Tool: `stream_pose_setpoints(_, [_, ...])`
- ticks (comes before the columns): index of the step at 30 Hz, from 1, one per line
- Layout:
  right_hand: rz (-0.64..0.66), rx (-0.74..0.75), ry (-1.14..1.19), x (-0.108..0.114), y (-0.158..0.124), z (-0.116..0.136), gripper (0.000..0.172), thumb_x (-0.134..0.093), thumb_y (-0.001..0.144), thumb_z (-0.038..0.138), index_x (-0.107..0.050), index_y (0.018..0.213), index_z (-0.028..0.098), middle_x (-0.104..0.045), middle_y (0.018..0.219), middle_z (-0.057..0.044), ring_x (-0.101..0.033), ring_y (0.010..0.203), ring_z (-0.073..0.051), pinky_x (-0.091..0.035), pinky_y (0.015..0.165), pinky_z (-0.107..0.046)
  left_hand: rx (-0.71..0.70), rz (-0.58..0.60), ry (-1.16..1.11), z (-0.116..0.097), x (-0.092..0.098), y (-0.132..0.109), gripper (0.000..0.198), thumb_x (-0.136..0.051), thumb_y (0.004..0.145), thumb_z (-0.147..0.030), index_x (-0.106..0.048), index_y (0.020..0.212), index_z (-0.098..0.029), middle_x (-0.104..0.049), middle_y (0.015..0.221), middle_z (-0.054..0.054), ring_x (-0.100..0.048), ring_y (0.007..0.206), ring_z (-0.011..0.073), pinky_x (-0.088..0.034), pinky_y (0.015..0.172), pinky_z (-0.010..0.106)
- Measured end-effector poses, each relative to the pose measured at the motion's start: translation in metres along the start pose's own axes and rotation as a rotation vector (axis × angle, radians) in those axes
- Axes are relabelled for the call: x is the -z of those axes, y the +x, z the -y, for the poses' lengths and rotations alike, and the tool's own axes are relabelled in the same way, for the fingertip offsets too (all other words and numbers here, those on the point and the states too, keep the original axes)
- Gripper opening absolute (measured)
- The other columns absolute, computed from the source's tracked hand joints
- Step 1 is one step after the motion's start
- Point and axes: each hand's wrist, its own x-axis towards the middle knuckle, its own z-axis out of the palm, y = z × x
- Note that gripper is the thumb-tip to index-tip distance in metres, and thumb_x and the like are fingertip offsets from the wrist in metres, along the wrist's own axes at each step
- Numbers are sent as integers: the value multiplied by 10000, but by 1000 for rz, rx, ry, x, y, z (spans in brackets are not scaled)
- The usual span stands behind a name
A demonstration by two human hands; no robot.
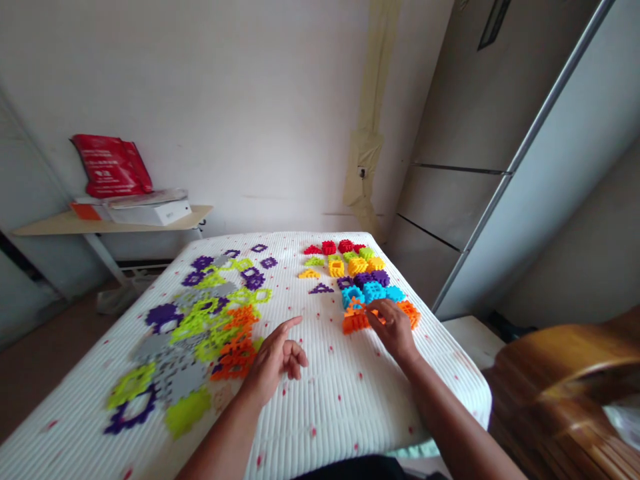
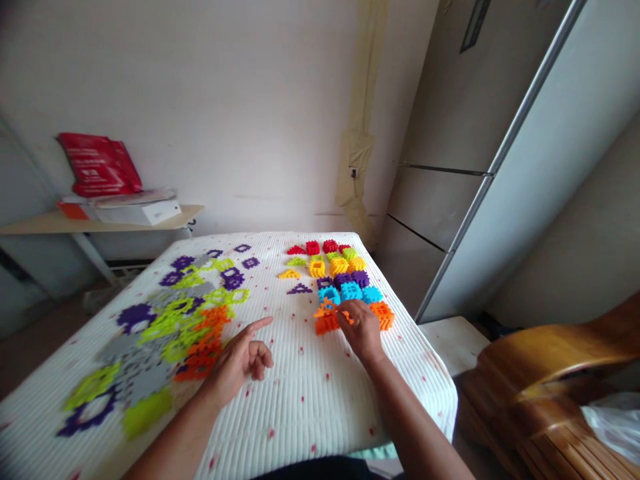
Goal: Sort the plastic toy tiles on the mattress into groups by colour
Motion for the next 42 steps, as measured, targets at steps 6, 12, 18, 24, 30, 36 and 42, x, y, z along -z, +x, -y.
stream_pose_setpoints(6, [19,-37,-52,-3,-3,-14,141,-520,844,223,-645,785,197,-669,803,-52,-617,765,-192,-477,689,-294,24,12,-33,-1,2,1,611,-349,854,-539,-387,1314,-139,-624,548,10,-504,390,116,-358,415,211])
stream_pose_setpoints(12, [40,-5,-109,-7,-4,-12,154,-518,843,218,-660,787,200,-676,780,-45,-618,756,-192,-475,680,-289,23,20,-33,-3,1,0,620,-364,839,-558,-407,1296,-141,-624,552,8,-508,399,120,-369,426,220])
stream_pose_setpoints(18, [51,24,-104,-8,-5,-13,154,-523,843,208,-666,787,203,-676,793,-45,-618,758,-191,-478,678,-291,26,7,-24,-2,0,0,632,-371,826,-584,-437,1272,-142,-620,547,9,-510,400,116,-335,417,207])
stream_pose_setpoints(24, [68,38,-115,-9,-5,-13,158,-517,850,211,-658,781,203,-668,787,-42,-613,754,-191,-482,677,-293,32,3,-23,-3,0,0,627,-368,829,-578,-433,1275,-143,-621,543,9,-513,395,117,-335,413,204])
stream_pose_setpoints(30, [76,28,-115,-10,-7,-14,161,-507,842,191,-651,770,194,-668,794,-46,-609,754,-187,-477,684,-284,24,10,-32,-4,0,-1,613,-366,840,-558,-424,1280,-136,-616,544,3,-507,398,117,-365,421,216])
stream_pose_setpoints(36, [53,20,-94,-11,-7,-16,146,-521,836,186,-653,775,192,-665,796,-44,-612,749,-184,-478,680,-285,24,12,-30,-2,1,0,614,-364,840,-568,-432,1278,-143,-620,552,7,-511,401,115,-359,423,212])
stream_pose_setpoints(42, [71,18,-94,-10,-7,-14,146,-515,837,195,-644,768,196,-661,800,-46,-615,751,-186,-482,678,-287,32,15,-34,0,2,1,627,-372,831,-580,-431,1281,-147,-622,549,7,-509,398,116,-350,419,209])
